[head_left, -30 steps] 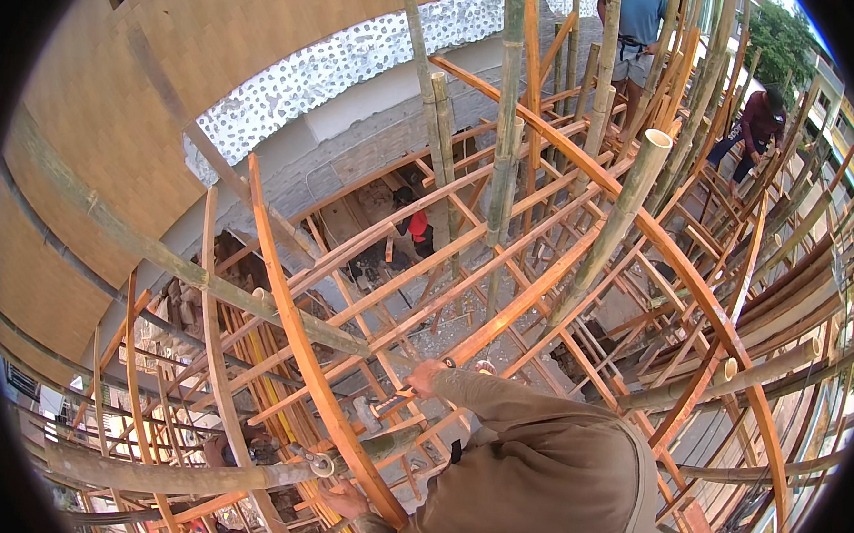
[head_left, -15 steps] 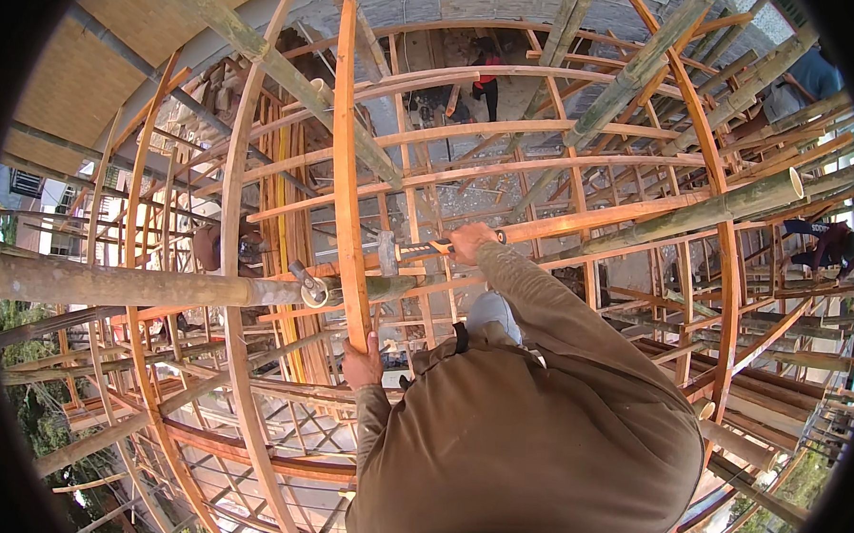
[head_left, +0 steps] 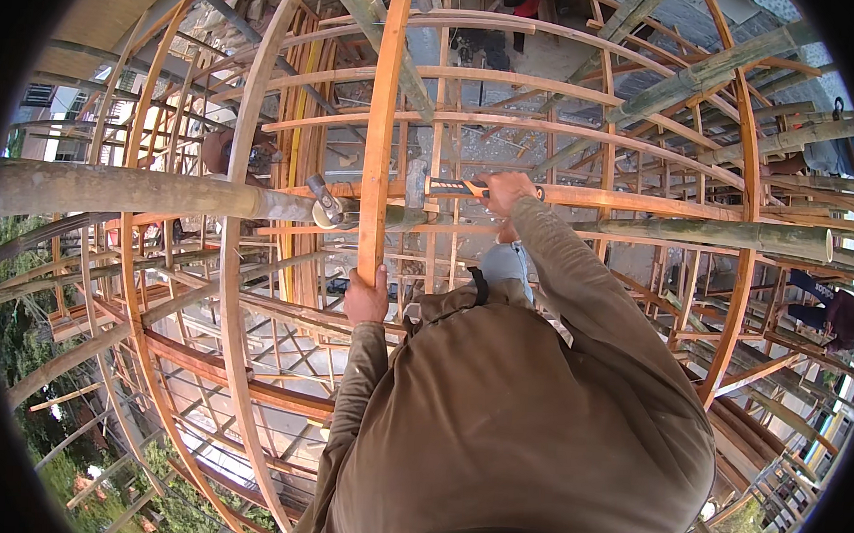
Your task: The person assembles a bamboo scaffolding structure by positioning bamboo poles and securing them with a hammer and nails. They repeatedly lift poles into place, align them with existing framework, and hammer nails to fasten the joints.
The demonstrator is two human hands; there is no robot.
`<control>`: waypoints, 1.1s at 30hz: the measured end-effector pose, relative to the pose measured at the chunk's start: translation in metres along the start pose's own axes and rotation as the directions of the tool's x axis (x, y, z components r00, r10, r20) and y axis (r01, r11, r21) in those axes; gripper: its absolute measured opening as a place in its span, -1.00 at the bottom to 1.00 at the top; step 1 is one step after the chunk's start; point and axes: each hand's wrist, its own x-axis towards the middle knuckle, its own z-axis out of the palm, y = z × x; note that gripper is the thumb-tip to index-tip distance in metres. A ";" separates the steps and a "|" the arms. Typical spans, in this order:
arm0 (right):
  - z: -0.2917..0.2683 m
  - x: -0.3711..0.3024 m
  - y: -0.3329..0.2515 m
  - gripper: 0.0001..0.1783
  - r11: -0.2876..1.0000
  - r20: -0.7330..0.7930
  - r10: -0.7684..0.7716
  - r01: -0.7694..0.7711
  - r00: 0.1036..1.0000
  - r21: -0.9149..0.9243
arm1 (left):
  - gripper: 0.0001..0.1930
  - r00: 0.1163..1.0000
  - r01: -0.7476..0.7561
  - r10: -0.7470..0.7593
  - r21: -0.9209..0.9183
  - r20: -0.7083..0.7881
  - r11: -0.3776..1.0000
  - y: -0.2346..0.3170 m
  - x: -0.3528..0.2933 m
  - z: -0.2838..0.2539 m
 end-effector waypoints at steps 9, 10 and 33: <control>0.004 0.000 0.001 -0.50 0.999 -0.009 -0.011 0.011 1.000 -0.041 | -0.32 0.996 0.054 -0.056 0.030 0.068 0.998 0.006 -0.001 -0.007; 0.004 0.000 0.001 -0.50 0.999 -0.014 -0.010 0.010 1.000 -0.036 | -0.32 0.996 0.055 -0.057 0.039 0.068 0.998 0.006 0.000 -0.006; 0.003 0.000 -0.001 -0.35 0.999 -0.051 -0.019 0.017 0.999 -0.040 | -0.35 0.989 0.064 -0.065 0.016 0.134 0.998 0.000 0.001 -0.007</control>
